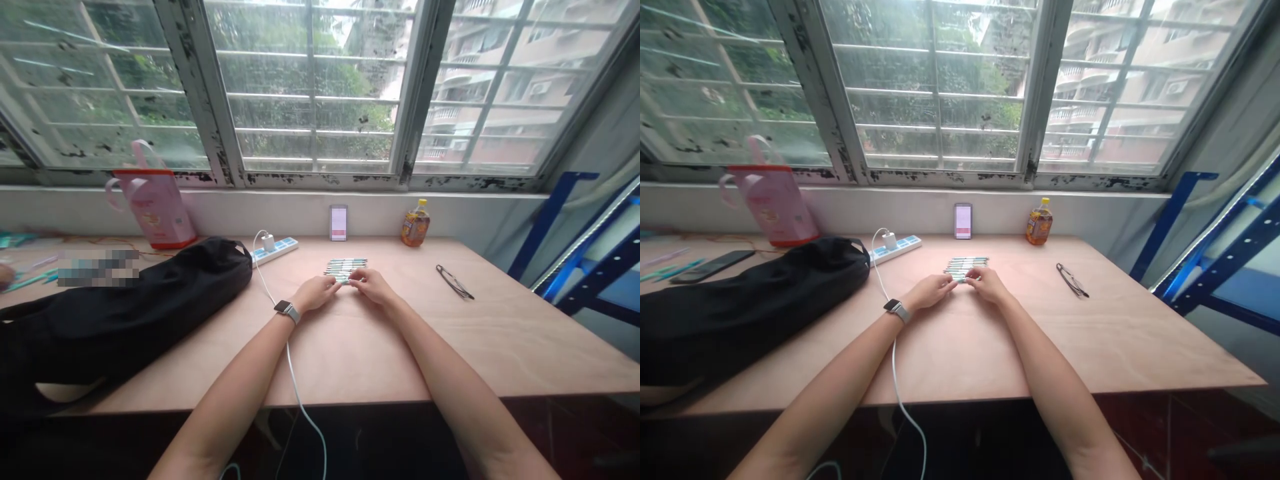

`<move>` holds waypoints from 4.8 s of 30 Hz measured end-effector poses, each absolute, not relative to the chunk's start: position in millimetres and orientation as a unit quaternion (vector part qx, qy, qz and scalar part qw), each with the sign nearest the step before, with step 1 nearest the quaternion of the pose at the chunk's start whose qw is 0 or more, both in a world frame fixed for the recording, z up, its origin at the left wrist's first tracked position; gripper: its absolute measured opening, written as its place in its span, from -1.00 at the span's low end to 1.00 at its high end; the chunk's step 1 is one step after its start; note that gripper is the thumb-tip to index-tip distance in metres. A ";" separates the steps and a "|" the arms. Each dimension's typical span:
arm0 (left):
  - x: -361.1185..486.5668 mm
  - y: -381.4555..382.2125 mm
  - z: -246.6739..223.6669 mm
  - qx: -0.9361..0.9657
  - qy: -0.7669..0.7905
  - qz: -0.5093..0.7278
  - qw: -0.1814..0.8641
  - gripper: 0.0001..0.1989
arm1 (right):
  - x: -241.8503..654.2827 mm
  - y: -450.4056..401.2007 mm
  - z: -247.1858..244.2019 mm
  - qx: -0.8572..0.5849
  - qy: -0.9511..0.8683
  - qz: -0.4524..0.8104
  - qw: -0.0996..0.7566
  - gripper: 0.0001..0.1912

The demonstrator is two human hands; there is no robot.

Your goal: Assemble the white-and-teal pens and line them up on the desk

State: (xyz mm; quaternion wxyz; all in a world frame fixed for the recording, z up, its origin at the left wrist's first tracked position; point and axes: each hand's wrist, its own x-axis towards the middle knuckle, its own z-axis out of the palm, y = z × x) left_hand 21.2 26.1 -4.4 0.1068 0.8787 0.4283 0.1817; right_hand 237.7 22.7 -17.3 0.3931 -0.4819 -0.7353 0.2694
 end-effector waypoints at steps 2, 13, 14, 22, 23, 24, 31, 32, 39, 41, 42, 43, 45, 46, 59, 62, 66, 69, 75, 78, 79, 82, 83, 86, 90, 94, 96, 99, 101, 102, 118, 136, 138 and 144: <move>20.4 25.2 -3.8 0.873 0.440 0.181 0.106 -0.68 | 241.8 24.3 -16.3 -0.494 -0.729 0.255 0.400 -0.85; 19.0 25.4 -3.8 0.869 0.446 0.189 0.101 -0.83 | 239.8 23.3 -17.1 -0.517 -0.728 0.229 0.388 -0.86; 19.3 25.6 -4.0 0.870 0.445 0.188 0.099 -0.84 | 237.7 22.0 -17.1 -0.515 -0.737 0.226 0.376 -0.85; 21.5 27.1 -7.1 0.885 0.413 0.198 0.080 -0.64 | 236.3 17.3 -10.6 -0.487 -0.753 0.252 0.363 -0.88; 21.9 26.7 -6.6 0.884 0.413 0.203 0.078 -0.65 | 236.9 17.0 -9.3 -0.483 -0.746 0.267 0.372 -0.87; 22.4 26.0 -6.0 0.882 0.414 0.210 0.078 -0.66 | 237.1 16.4 -7.8 -0.480 -0.738 0.283 0.381 -0.86; 28.0 23.3 -6.0 0.883 0.387 0.254 0.081 -0.73 | 228.3 6.0 0.9 -0.426 -0.688 0.418 0.413 -0.69; 28.1 23.8 -6.6 0.884 0.382 0.256 0.080 -0.74 | 227.6 5.5 1.3 -0.422 -0.682 0.427 0.418 -0.70; 19.7 30.0 -5.9 0.877 0.405 0.253 0.064 -0.77 | 242.8 18.5 -6.5 -0.488 -0.625 0.416 0.445 -0.74; 15.8 32.5 -6.2 0.869 0.422 0.252 0.061 -0.81 | 249.4 23.0 -8.6 -0.518 -0.606 0.399 0.454 -0.74; 14.1 33.6 -6.6 0.866 0.428 0.251 0.063 -0.82 | 251.9 24.7 -9.2 -0.525 -0.599 0.391 0.461 -0.74; 12.7 34.6 -7.0 0.864 0.433 0.249 0.066 -0.83 | 253.6 26.0 -9.5 -0.528 -0.594 0.386 0.468 -0.74; 11.1 35.5 -7.9 0.862 0.438 0.246 0.072 -0.83 | 254.6 27.3 -9.6 -0.527 -0.590 0.378 0.481 -0.75; 10.9 35.5 -8.1 0.861 0.440 0.245 0.074 -0.83 | 253.9 27.5 -9.6 -0.525 -0.590 0.375 0.485 -0.75; 24.6 26.5 -7.5 0.872 0.404 0.262 0.086 -0.77 | 227.7 16.1 -9.6 -0.456 -0.673 0.370 0.450 -0.72; 25.7 25.0 -8.3 0.870 0.402 0.269 0.089 -0.78 | 226.7 15.9 -9.2 -0.457 -0.673 0.372 0.447 -0.72; 26.9 23.9 -9.7 0.871 0.402 0.266 0.096 -0.78 | 224.5 13.7 -8.9 -0.448 -0.680 0.382 0.437 -0.73; 27.7 25.5 -11.7 0.870 0.401 0.269 0.100 -0.77 | 222.9 11.6 -8.0 -0.448 -0.685 0.377 0.434 -0.74; 29.4 28.2 -11.7 0.859 0.387 0.305 0.138 -0.72 | 220.7 10.5 -6.4 -0.433 -0.659 0.417 0.452 -0.60; 29.8 26.6 -9.0 0.856 0.376 0.320 0.155 -0.70 | 222.7 10.3 -5.1 -0.427 -0.639 0.455 0.449 -0.61; 29.8 26.0 -8.3 0.857 0.372 0.320 0.160 -0.70 | 223.7 10.1 -4.6 -0.426 -0.634 0.468 0.444 -0.62; 29.2 24.9 -7.4 0.862 0.363 0.314 0.165 -0.68 | 226.3 9.4 -3.2 -0.420 -0.625 0.499 0.429 -0.63; 28.9 24.8 -7.4 0.864 0.362 0.311 0.163 -0.68 | 226.6 9.3 -3.0 -0.419 -0.623 0.505 0.426 -0.63; 28.1 24.7 -7.4 0.866 0.375 0.298 0.142 -0.67 | 226.4 9.4 -3.1 -0.420 -0.616 0.512 0.426 -0.64; 27.6 24.1 -6.4 0.868 0.399 0.275 0.105 -0.67 | 228.1 11.8 -3.7 -0.432 -0.590 0.515 0.447 -0.65; 26.7 24.7 -6.3 0.869 0.416 0.250 0.095 -0.72 | 233.6 16.1 -3.3 -0.455 -0.554 0.500 0.487 -0.66; 26.1 25.7 -7.3 0.866 0.428 0.241 0.093 -0.75 | 235.4 17.7 -3.2 -0.460 -0.547 0.490 0.498 -0.67; 25.2 27.5 -9.3 0.867 0.428 0.237 0.095 -0.76 | 234.8 18.8 -4.2 -0.462 -0.553 0.480 0.501 -0.69; 24.9 28.4 -10.6 0.872 0.417 0.239 0.098 -0.74 | 233.0 19.0 -4.9 -0.463 -0.559 0.472 0.501 -0.70; 24.8 28.8 -11.2 0.873 0.413 0.240 0.099 -0.73 | 232.3 19.0 -5.1 -0.464 -0.560 0.468 0.501 -0.70; 25.2 27.4 -10.6 0.880 0.414 0.214 0.085 -0.71 | 232.5 18.3 -3.6 -0.477 -0.586 0.430 0.493 -0.75; 26.5 25.9 -12.0 0.889 0.412 0.189 0.057 -0.66 | 225.6 13.0 -7.6 -0.444 -0.639 0.420 0.466 -0.70; 26.3 25.8 -11.6 0.891 0.410 0.186 0.051 -0.66 | 226.5 13.8 -8.2 -0.444 -0.646 0.414 0.463 -0.67; 25.7 24.2 -9.5 0.896 0.408 0.171 0.031 -0.65 | 228.0 15.1 -8.9 -0.450 -0.667 0.395 0.443 -0.68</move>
